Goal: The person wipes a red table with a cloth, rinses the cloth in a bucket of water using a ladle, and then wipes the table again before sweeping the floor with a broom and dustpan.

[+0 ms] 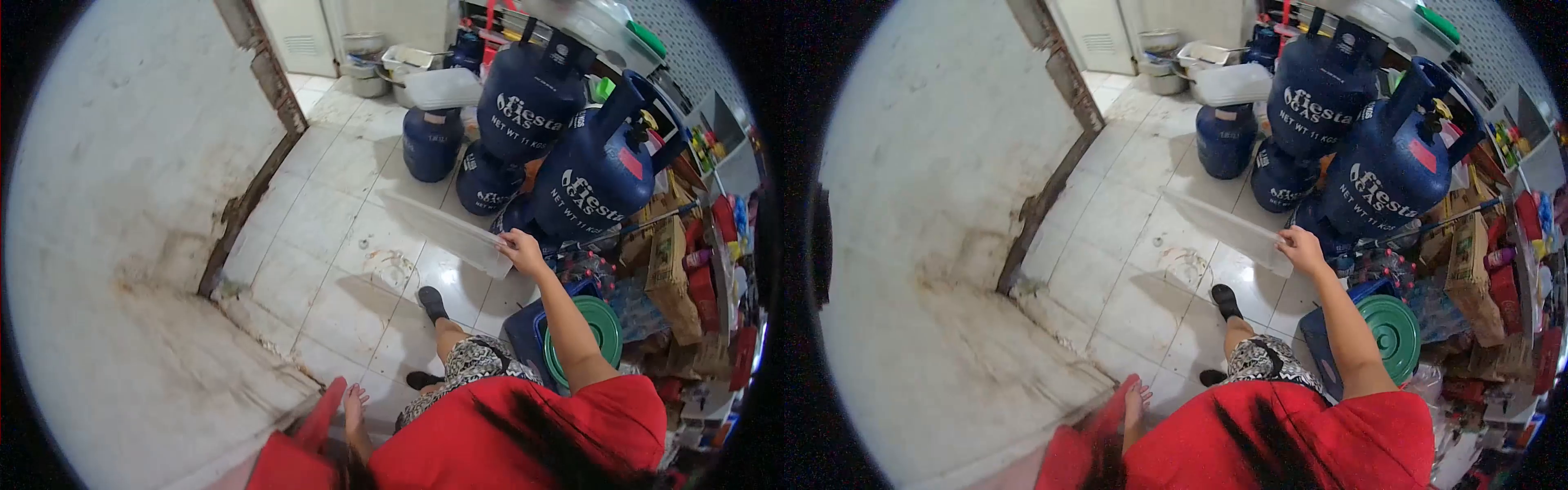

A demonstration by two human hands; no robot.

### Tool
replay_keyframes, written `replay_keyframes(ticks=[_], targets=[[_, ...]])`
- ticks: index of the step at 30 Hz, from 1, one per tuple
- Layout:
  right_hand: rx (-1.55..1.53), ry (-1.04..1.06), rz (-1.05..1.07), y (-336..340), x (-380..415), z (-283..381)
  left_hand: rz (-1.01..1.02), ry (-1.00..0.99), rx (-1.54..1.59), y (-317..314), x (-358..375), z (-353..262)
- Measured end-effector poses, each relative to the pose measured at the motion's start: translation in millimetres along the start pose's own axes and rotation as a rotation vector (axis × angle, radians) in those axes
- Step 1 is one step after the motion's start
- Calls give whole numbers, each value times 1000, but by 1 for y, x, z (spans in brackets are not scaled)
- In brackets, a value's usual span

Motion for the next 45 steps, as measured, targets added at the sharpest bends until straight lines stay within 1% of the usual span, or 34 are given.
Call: replay_keyframes(ticks=[2, 3, 4, 5, 6, 7, 8, 10, 12, 14, 16, 17, 19, 20, 21, 22, 23, 24, 25, 26, 27, 29, 30, 32, 33, 34, 35, 36, 38, 39, 40, 42, 43, 45], targets=[[-171, -142, -116, 9, -18, -20, 23, -13, -1, -21, -14, -37], [-320, -74, -207, 8, -33, -25, 70, -98, -39, -36, -26, -58], [-320, -87, -205, 9, -51, -24, 117, -179, -74, -50, -35, -77], [-631, -315, -182, 2, -70, -32, 115, -168, -81, -58, -42, -87], [-941, -539, -158, -13, -91, -39, 130, -312, -137, -69, -47, -113], [-1020, -586, -188, -18, -119, -42, 142, -455, -193, -80, -48, -139], [-1101, -637, -217, -25, -145, -45, 133, -447, -199, -85, -45, -157], [-1313, -596, -283, -33, -205, -47, 60, -438, -338, -91, -38, -188], [-1374, -565, -322, -30, -267, -56, 16, -439, -281, -96, -50, -202], [-1488, -540, -399, -31, -332, -82, -51, -413, -220, -91, -53, -212], [-1553, -618, -434, -44, -391, -117, -69, -346, -401, -95, -41, -227], [-1600, -662, -457, -50, -415, -130, -111, -350, -502, -90, -54, -221], [-1706, -716, -494, -69, -448, -156, -114, -311, -484, -82, -67, -201], [-1766, -723, -506, -79, -461, -166, -91, -301, -472, -85, -64, -208], [-1796, -705, -491, -91, -469, -175, -85, -441, -652, -92, -56, -224], [-1830, -684, -481, -101, -478, -182, -104, -433, -653, -92, -60, -227], [-1838, -729, -531, -116, -481, -195, -86, -427, -673, -90, -62, -225], [-1846, -753, -517, -135, -486, -205, -66, -420, -694, -89, -64, -222], [-1879, -825, -557, -152, -485, -215, -62, -442, -672, -96, -50, -239], [-1903, -905, -596, -173, -481, -223, -74, -420, -684, -92, -52, -237], [-1831, -949, -644, -185, -477, -234, -63, -379, -709, -88, -56, -230], [-1867, -948, -599, -205, -479, -244, -62, -319, -738, -77, -72, -212], [-1902, -914, -567, -210, -482, -245, -45, -363, -727, -69, -90, -196], [-1843, -982, -580, -211, -481, -245, -17, -461, -695, -56, -124, -168], [-1836, -889, -527, -203, -487, -246, -2, -512, -679, -66, -110, -189], [-1824, -795, -476, -198, -494, -244, -9, -503, -676, -62, -70, -197], [-1751, -858, -535, -195, -493, -253, -70, -461, -749, -69, -63, -215], [-1749, -855, -522, -193, -497, -257, -131, -417, -818, -101, -39, -273], [-1631, -913, -440, -190, -500, -261, -100, -349, -750, -105, -38, -267], [-1563, -995, -560, -186, -495, -269, -68, -293, -687, -107, -37, -260], [-1562, -987, -535, -177, -498, -261, -80, -284, -668, -108, -35, -258], [-1393, -1206, -473, -173, -487, -260, -80, -369, -738, -113, -31, -264], [-1367, -1233, -415, -175, -490, -265, -109, -440, -749, -119, -20, -278], [-1359, -1258, -404, -175, -496, -277, -112, -415, -724, -118, -23, -271]])
Point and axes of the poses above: each hand's wrist, its own x-axis away from the middle knuckle, its own y-axis out of the back of the hand, z = x × y, the point moved 9 cm from there along -x, towards the middle knuckle, and after that the axes turned 7 degrees about -z, right-handed, at the moved point
